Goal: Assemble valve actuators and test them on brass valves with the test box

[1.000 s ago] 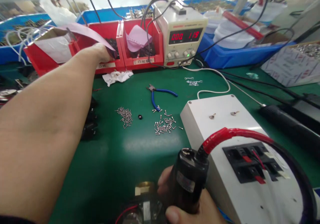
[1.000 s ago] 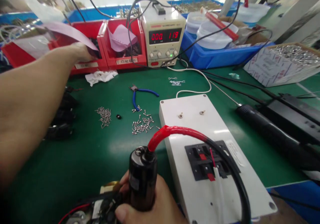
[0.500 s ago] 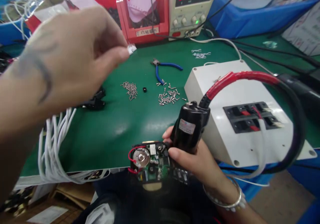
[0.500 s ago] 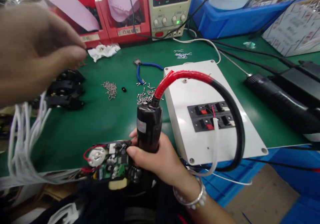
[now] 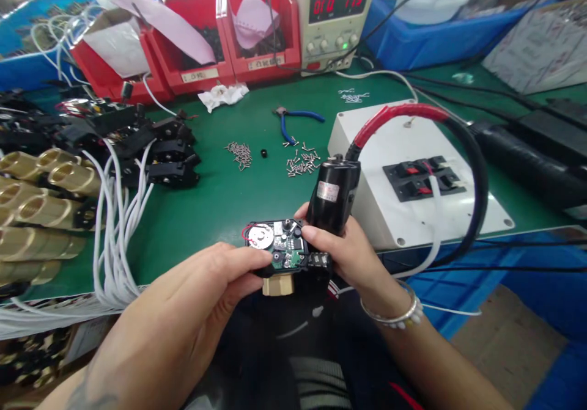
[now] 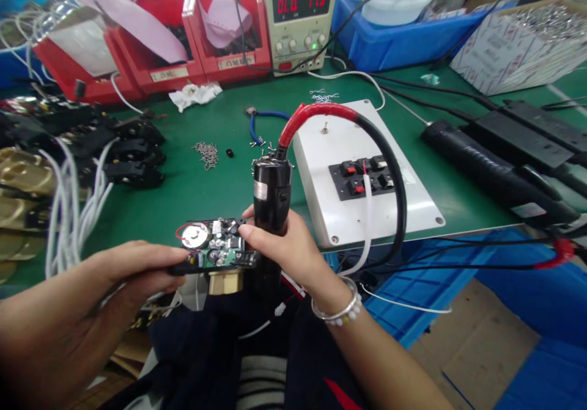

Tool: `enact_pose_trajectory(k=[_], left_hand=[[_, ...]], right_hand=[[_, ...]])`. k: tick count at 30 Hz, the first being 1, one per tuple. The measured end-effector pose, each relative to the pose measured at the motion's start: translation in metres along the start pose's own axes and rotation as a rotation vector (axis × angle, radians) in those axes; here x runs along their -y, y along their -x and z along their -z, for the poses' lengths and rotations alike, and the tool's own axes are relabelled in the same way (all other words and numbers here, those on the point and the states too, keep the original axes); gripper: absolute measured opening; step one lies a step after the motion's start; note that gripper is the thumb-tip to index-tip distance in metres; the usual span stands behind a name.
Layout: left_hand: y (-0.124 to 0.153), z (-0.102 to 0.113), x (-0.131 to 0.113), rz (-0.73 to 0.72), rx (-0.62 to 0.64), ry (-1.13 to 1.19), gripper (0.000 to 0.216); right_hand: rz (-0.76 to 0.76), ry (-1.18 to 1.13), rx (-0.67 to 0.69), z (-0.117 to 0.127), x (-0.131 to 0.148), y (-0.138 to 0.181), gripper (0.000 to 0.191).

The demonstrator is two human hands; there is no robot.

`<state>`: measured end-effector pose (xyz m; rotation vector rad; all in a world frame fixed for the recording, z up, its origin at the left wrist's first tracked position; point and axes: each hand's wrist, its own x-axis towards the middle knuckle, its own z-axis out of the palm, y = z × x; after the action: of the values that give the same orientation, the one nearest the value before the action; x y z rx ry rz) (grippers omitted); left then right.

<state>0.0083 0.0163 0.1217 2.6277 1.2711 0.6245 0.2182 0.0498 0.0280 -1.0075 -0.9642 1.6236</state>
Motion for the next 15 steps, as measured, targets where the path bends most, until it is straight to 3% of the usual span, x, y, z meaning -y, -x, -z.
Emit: enact_pose_trajectory(k=[15], left_hand=[[0.0019,-0.0058,-0.0047,-0.107,0.038,-0.159,0.028]], right_hand=[[0.010,0.006,-0.008,-0.0016,0.0043,0.0007,0.035]])
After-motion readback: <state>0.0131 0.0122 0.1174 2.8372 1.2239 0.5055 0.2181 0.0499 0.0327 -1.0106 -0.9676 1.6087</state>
